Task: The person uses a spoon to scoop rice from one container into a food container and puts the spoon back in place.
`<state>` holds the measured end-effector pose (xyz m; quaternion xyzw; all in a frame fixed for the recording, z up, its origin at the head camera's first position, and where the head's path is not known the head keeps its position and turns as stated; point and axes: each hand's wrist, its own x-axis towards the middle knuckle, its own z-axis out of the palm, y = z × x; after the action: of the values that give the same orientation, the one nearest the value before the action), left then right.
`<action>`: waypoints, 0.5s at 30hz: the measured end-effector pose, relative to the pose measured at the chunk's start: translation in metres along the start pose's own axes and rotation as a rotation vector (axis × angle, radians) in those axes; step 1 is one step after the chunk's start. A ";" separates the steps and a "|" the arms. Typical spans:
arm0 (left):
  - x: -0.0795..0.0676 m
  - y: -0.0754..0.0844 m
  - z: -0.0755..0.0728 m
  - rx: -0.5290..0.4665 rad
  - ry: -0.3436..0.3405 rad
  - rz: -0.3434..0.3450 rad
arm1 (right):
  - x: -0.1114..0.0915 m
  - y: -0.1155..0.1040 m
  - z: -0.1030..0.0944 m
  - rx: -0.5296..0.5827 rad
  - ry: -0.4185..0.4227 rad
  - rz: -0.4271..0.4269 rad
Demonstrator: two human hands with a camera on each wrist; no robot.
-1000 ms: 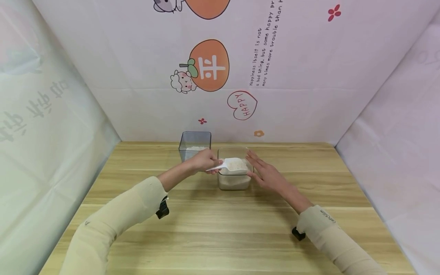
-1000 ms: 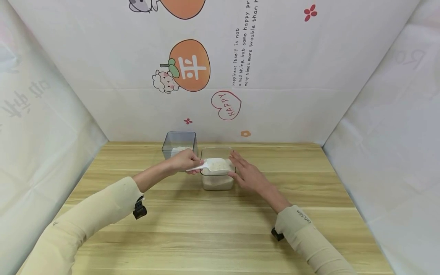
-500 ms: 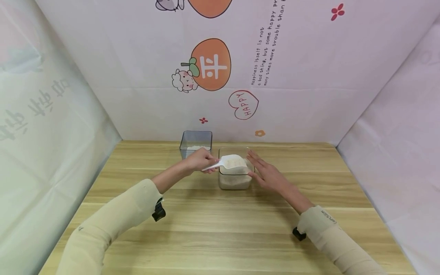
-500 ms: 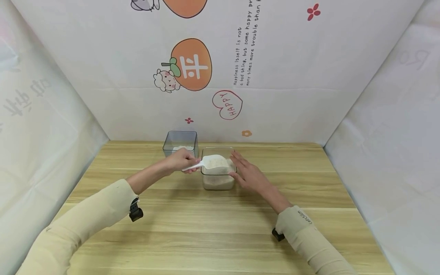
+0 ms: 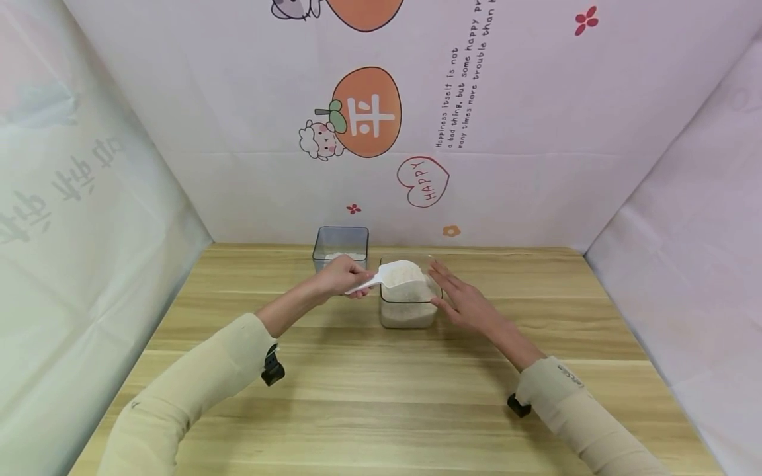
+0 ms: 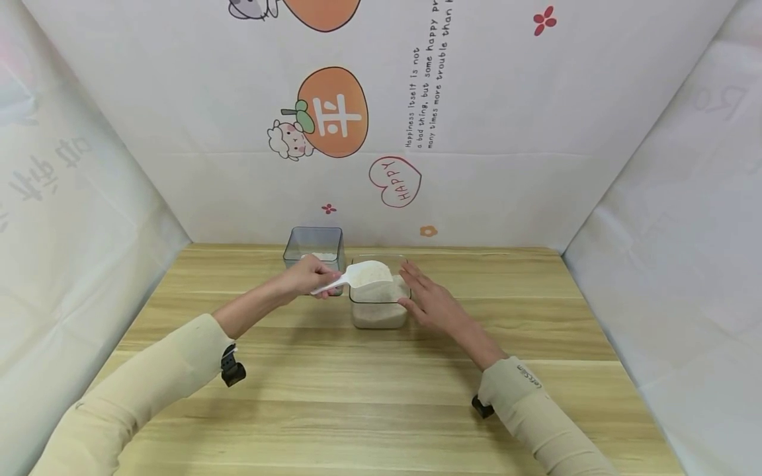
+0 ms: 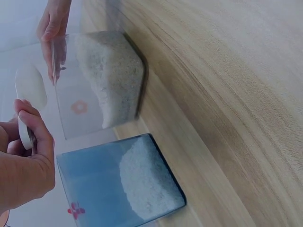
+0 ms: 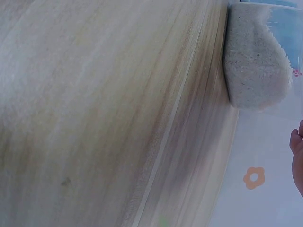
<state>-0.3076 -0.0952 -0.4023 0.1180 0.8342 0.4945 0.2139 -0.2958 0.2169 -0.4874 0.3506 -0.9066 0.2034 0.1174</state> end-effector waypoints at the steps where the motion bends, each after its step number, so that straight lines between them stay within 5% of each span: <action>1: -0.001 0.000 -0.001 -0.002 0.002 0.003 | 0.000 0.000 0.000 0.001 0.002 0.000; 15: -0.010 -0.001 -0.019 -0.011 0.038 -0.009 | 0.000 -0.002 -0.001 -0.002 -0.016 0.019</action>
<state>-0.3078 -0.1149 -0.3931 0.1034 0.8358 0.5004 0.2008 -0.2943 0.2163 -0.4859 0.3436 -0.9110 0.2006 0.1085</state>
